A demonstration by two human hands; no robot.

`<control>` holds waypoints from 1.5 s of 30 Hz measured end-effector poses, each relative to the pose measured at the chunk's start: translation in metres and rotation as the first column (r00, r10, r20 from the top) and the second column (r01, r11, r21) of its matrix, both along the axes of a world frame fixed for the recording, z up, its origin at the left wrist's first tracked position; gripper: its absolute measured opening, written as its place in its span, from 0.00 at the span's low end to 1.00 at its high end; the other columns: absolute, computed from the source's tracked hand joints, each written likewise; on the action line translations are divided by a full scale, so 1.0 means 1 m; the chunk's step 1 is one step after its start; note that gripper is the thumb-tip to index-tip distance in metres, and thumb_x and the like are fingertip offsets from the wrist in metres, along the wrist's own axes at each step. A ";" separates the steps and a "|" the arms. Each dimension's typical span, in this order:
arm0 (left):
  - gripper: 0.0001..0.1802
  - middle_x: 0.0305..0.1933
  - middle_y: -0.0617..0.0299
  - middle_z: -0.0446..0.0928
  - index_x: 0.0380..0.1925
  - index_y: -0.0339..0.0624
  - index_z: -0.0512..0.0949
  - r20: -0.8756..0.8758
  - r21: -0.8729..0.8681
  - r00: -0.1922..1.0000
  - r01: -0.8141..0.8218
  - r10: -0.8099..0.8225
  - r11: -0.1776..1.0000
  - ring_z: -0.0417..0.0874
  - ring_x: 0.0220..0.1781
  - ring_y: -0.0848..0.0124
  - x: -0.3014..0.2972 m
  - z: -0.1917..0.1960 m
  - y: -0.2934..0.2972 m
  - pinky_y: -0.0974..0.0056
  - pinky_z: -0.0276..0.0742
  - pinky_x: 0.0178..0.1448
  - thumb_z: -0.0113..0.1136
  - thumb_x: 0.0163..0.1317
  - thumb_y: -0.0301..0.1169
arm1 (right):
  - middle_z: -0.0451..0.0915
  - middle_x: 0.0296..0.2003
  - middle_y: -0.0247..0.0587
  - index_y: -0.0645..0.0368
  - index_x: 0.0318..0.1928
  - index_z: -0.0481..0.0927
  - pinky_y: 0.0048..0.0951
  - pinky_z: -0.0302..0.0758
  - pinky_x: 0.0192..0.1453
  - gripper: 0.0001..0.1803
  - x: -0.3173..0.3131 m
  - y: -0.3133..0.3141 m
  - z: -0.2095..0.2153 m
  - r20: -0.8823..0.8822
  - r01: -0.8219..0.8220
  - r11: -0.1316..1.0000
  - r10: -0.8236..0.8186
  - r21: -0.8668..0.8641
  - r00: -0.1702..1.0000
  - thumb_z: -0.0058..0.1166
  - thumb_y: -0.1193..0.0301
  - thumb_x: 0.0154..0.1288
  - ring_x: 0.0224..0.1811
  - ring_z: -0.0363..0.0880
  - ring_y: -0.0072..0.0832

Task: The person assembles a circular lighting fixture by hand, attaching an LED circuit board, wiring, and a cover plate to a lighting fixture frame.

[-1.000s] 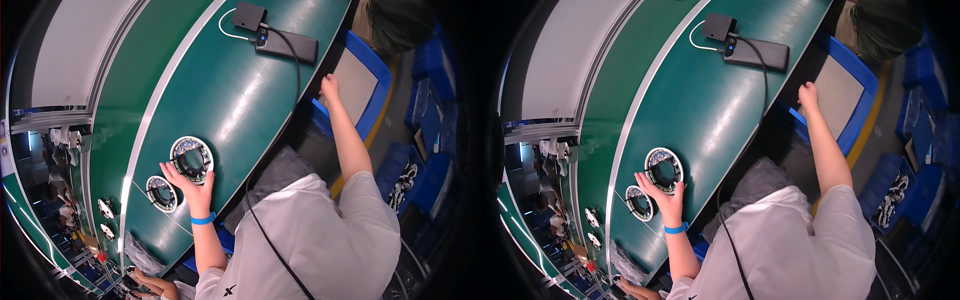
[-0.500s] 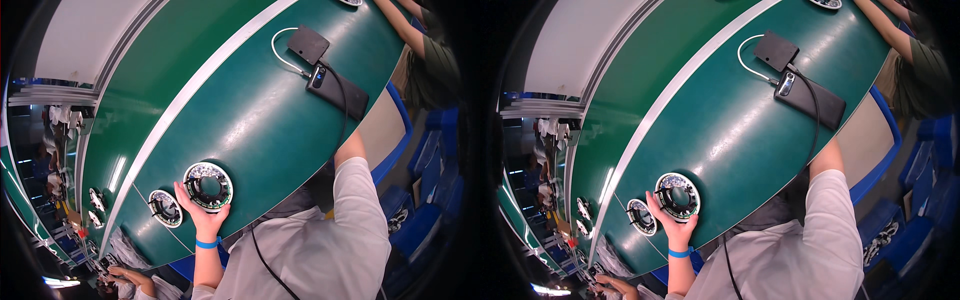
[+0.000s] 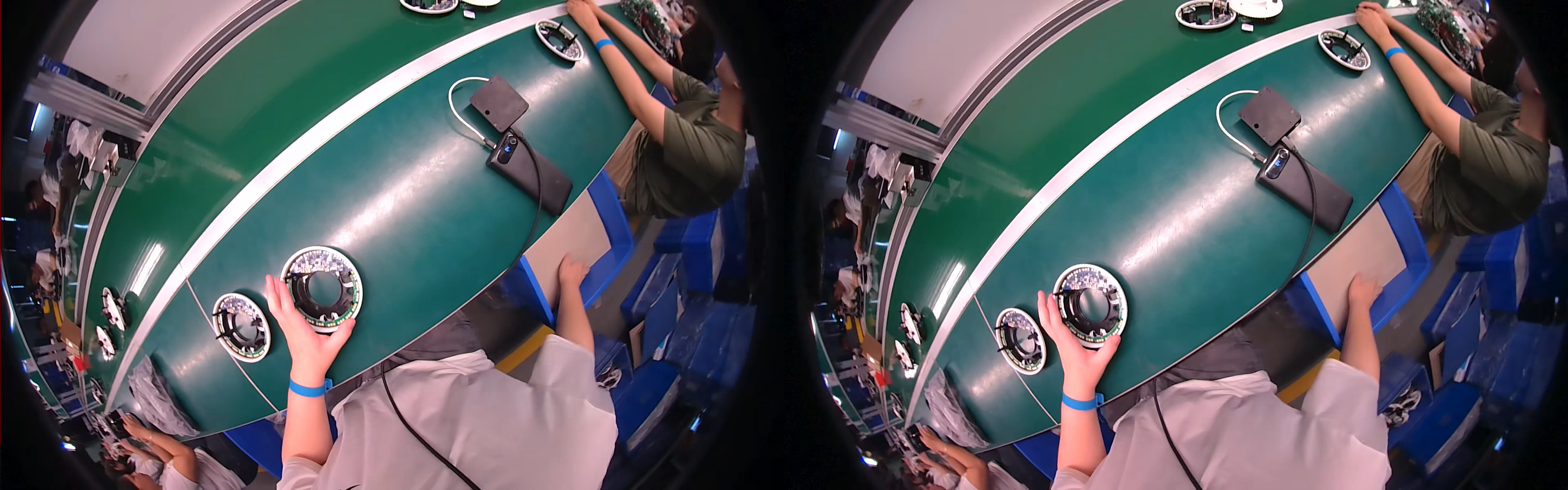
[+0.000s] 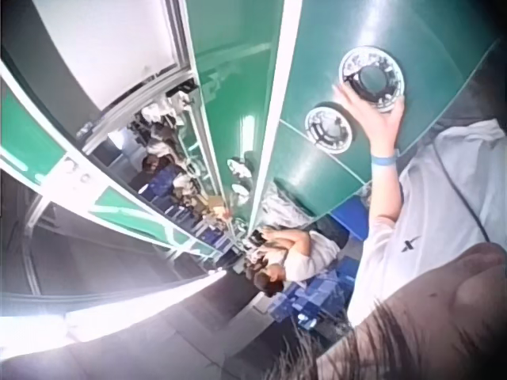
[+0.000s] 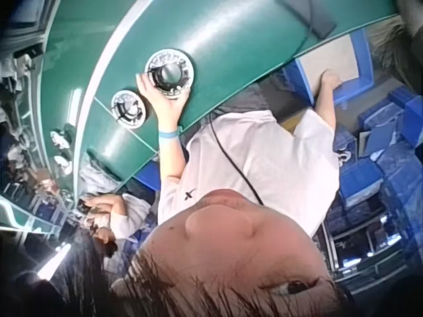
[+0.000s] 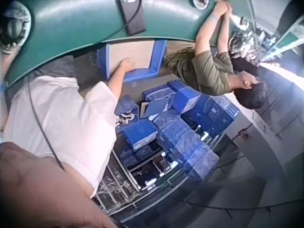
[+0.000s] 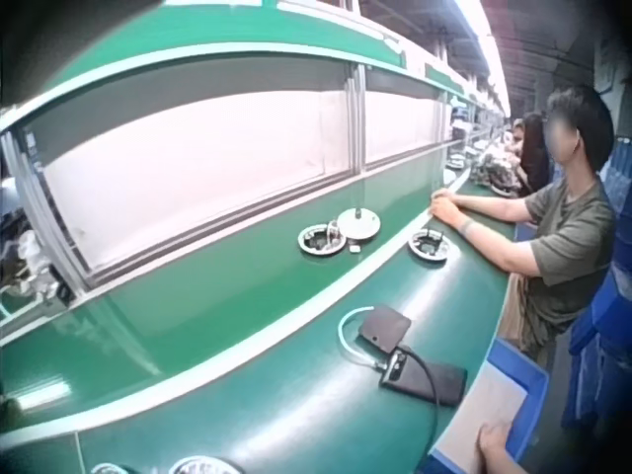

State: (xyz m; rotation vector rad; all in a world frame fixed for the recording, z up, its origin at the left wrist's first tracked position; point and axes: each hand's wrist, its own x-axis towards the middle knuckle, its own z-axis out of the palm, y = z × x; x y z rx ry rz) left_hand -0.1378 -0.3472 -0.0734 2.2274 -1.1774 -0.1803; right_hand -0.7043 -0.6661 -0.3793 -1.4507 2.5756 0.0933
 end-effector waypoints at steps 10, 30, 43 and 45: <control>0.67 0.81 0.32 0.47 0.78 0.40 0.54 0.006 -0.052 1.000 -0.018 0.018 0.998 0.55 0.80 0.35 0.001 0.002 0.000 0.40 0.56 0.80 0.85 0.40 0.44 | 0.73 0.69 0.59 0.66 0.71 0.71 0.50 0.67 0.76 0.48 0.029 0.013 0.004 0.649 0.286 0.948 -0.304 0.138 0.697 0.65 0.44 0.60 0.73 0.71 0.51; 0.58 0.81 0.39 0.48 0.75 0.38 0.60 -0.071 -0.101 0.997 -0.039 0.032 0.994 0.54 0.80 0.40 0.002 0.006 0.002 0.43 0.53 0.82 0.79 0.46 0.45 | 0.87 0.45 0.41 0.58 0.53 0.78 0.42 0.91 0.40 0.13 0.024 -0.004 0.118 0.892 0.495 0.767 -0.450 0.409 -0.039 0.57 0.74 0.68 0.44 0.90 0.39; 0.57 0.80 0.36 0.50 0.74 0.36 0.61 0.056 -0.116 0.987 0.154 -0.149 0.981 0.59 0.77 0.38 0.047 -0.004 -0.020 0.44 0.58 0.80 0.80 0.44 0.41 | 0.82 0.56 0.52 0.65 0.66 0.73 0.55 0.81 0.59 0.28 -0.080 0.051 0.236 0.903 0.345 0.938 -0.153 0.005 0.402 0.59 0.73 0.66 0.55 0.83 0.49; 0.56 0.80 0.35 0.51 0.74 0.35 0.61 0.078 -0.151 0.981 0.187 -0.176 0.971 0.59 0.78 0.38 0.051 -0.009 -0.023 0.45 0.59 0.79 0.79 0.45 0.40 | 0.84 0.53 0.53 0.67 0.62 0.77 0.51 0.81 0.59 0.26 -0.118 0.101 0.280 0.914 0.376 0.924 -0.091 -0.071 0.396 0.58 0.72 0.65 0.54 0.84 0.48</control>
